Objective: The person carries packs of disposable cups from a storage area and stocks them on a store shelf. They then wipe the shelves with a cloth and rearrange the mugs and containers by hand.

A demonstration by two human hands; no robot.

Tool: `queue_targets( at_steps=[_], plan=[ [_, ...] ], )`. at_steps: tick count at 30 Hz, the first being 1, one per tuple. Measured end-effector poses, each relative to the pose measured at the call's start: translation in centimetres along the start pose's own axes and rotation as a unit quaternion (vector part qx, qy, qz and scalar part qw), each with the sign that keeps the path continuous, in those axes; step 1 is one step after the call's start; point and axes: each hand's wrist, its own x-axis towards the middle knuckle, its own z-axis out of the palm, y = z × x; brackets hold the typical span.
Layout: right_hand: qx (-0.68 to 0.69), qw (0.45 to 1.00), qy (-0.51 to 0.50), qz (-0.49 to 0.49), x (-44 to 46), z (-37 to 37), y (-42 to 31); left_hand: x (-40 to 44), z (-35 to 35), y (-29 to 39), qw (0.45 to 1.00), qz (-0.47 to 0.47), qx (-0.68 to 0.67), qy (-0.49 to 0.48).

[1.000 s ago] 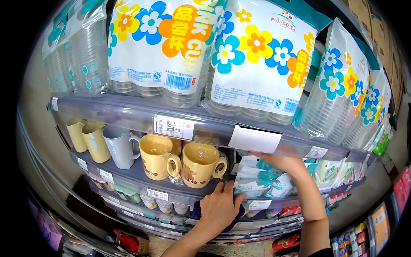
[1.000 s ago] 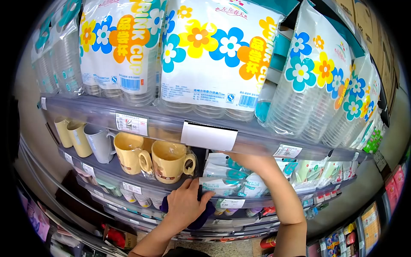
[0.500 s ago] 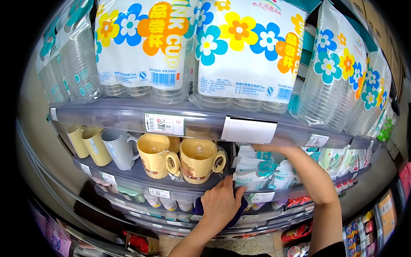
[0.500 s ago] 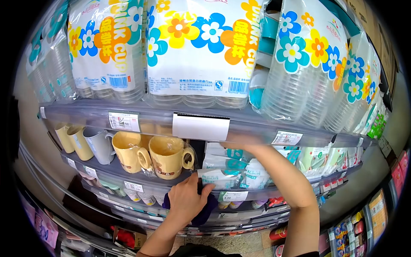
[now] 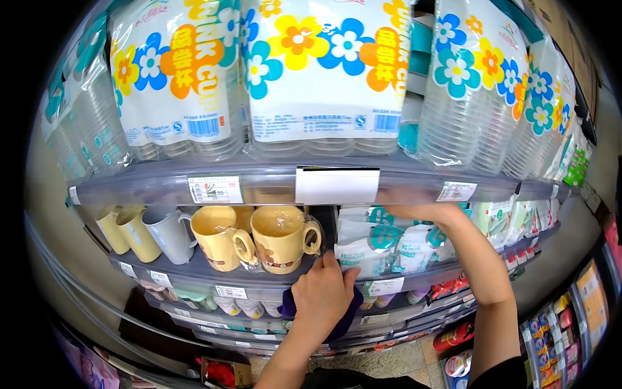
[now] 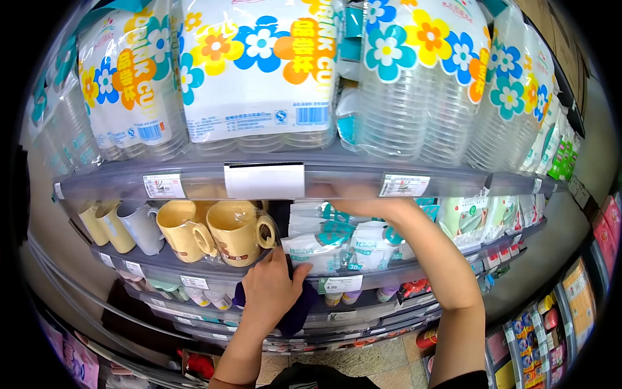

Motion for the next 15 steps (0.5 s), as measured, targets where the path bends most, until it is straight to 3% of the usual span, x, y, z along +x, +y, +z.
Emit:
queue_targets(
  at_steps=[1,3,5,6,7,8,10,11,13,15],
  plan=[
    [0.050,0.998,-0.006,0.023,-0.7,-0.4,-0.5,0.0,-0.1,0.1,1.000,0.004,0.001,-0.003],
    [0.012,0.997,0.038,-0.060,-2.6,-0.4,0.8,-0.1,-0.2,0.2,1.000,0.006,-0.005,0.024],
    [0.021,0.991,-0.007,0.133,-6.2,-2.5,-2.3,-0.2,-0.2,0.1,1.000,0.006,-0.009,0.004],
    [-0.032,0.994,0.095,0.038,-7.3,-1.6,-0.3,-0.4,0.0,0.0,1.000,0.003,-0.022,0.017],
    [-0.028,0.994,0.099,0.042,-8.3,-1.4,0.5,-0.4,0.2,-0.1,0.999,0.001,-0.033,0.030],
    [-0.039,0.988,0.142,-0.037,-9.2,-1.3,1.2,-0.5,0.4,-0.2,0.998,0.015,-0.036,0.054],
    [-0.015,0.981,0.162,-0.101,-10.1,-0.6,2.8,-0.1,0.4,0.4,0.998,0.014,-0.015,0.061],
    [-0.013,0.982,0.164,-0.097,-10.0,0.4,3.5,0.1,0.4,0.8,0.998,0.008,0.003,0.069],
    [-0.177,0.943,0.254,-0.126,-9.4,2.4,4.3,0.5,0.5,1.4,0.997,0.013,0.033,0.076],
    [-0.175,0.943,0.260,-0.112,-9.0,3.6,4.2,0.8,0.6,1.6,0.995,-0.013,0.080,0.057]
  ],
)
